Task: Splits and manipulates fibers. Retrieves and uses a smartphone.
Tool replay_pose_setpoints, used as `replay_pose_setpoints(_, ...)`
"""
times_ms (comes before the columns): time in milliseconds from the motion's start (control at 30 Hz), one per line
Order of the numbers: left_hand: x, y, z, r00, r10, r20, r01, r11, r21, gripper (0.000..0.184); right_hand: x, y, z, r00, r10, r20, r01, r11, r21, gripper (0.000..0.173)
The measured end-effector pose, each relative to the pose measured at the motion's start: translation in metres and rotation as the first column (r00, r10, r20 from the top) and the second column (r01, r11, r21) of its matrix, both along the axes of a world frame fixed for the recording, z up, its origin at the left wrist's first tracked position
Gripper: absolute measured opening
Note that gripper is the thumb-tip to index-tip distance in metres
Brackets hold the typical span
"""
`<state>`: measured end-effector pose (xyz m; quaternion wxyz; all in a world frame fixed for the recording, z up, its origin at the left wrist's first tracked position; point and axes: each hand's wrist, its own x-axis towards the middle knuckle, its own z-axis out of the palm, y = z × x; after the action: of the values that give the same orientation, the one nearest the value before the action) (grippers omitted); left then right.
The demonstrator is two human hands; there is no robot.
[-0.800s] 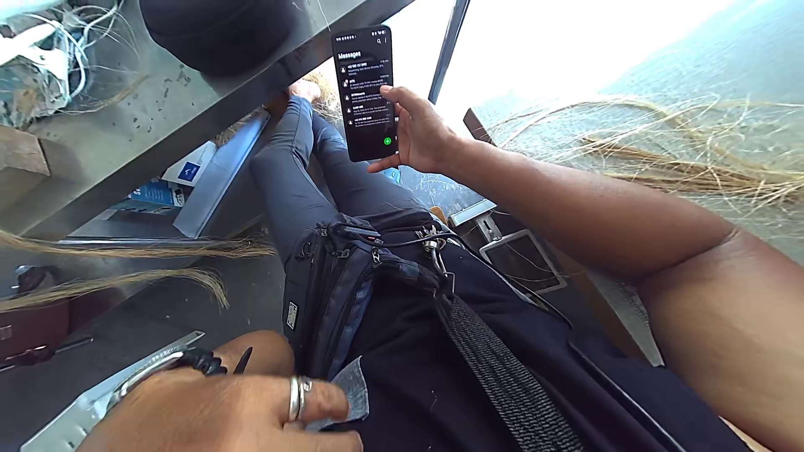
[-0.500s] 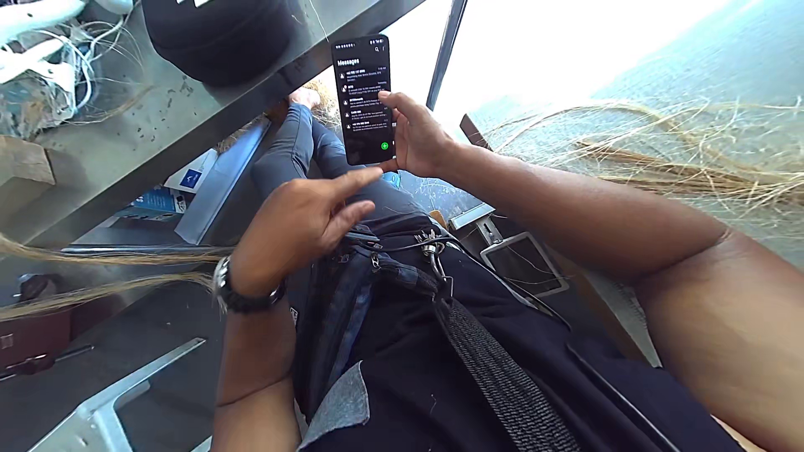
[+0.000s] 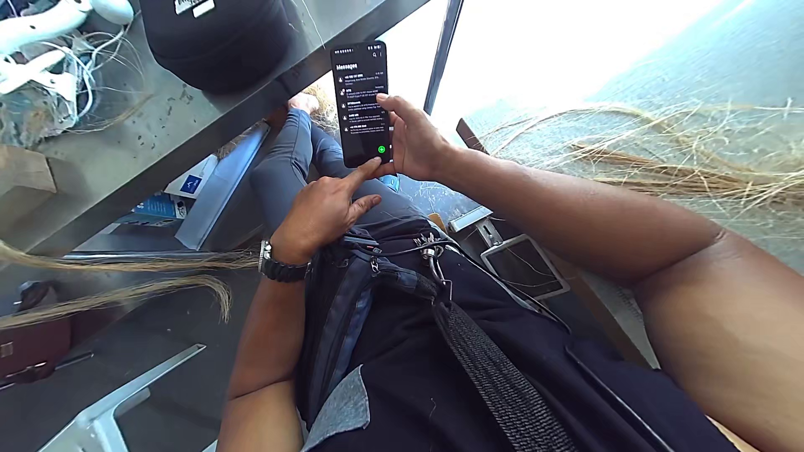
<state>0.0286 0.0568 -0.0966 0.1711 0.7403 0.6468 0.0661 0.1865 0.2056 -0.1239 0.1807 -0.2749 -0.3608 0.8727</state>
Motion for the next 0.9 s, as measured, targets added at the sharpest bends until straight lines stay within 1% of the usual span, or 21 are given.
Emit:
replay_pose_setpoints(133,-0.004,-0.002,0.005,0.998,-0.022,0.06,0.021,0.999,0.029,0.056,0.001,-0.001,0.0,1.0,0.013,-0.002,-0.013,1.0,0.002,0.058)
replay_pose_setpoints(233,-0.009,-0.004,0.008,0.997,-0.031,0.074,0.025,0.997,0.079,0.056,0.001,-0.002,0.001,1.0,0.023,-0.004,-0.023,1.0,0.001,0.058)
replay_pose_setpoints(433,-0.015,-0.005,0.01,0.995,-0.005,0.101,-0.01,0.989,0.15,0.052,0.001,-0.002,0.0,0.999,0.029,-0.014,-0.029,1.0,0.009,0.059)
replay_pose_setpoints(633,-0.011,-0.019,0.023,0.991,0.008,0.131,-0.041,0.967,0.253,0.042,0.0,-0.004,0.005,1.0,0.03,0.0,-0.03,1.0,-0.001,0.058)
replay_pose_setpoints(700,-0.007,-0.018,0.028,0.98,-0.029,0.195,-0.03,0.956,0.292,0.038,-0.001,-0.004,0.005,0.999,0.033,0.007,-0.033,0.999,-0.01,0.058)
replay_pose_setpoints(733,-0.003,-0.018,0.035,0.963,-0.075,0.26,-0.008,0.953,0.304,0.036,-0.001,-0.003,0.003,0.999,0.037,0.003,-0.037,0.999,-0.005,0.058)
replay_pose_setpoints(767,0.003,-0.019,0.044,0.925,-0.146,0.35,0.03,0.948,0.317,0.035,-0.002,-0.002,0.0,0.999,0.032,0.005,-0.032,0.999,0.008,0.058)
replay_pose_setpoints(800,0.011,-0.023,0.057,0.859,-0.238,0.454,0.086,0.94,0.331,0.034,-0.003,-0.001,-0.003,1.0,0.028,0.009,-0.028,0.999,0.02,0.059)
replay_pose_setpoints(833,0.021,-0.029,0.07,0.762,-0.339,0.551,0.157,0.923,0.351,0.032,-0.003,0.0,-0.005,0.999,0.036,0.002,-0.036,0.999,0.016,0.06)
replay_pose_setpoints(867,0.032,-0.035,0.082,0.637,-0.441,0.632,0.229,0.891,0.392,0.029,-0.003,-0.001,-0.005,0.999,0.039,0.004,-0.039,0.999,0.018,0.06)
replay_pose_setpoints(900,0.045,-0.042,0.093,0.502,-0.534,0.681,0.292,0.845,0.448,0.028,-0.002,-0.004,-0.001,0.999,0.034,0.027,-0.035,0.999,0.03,0.059)
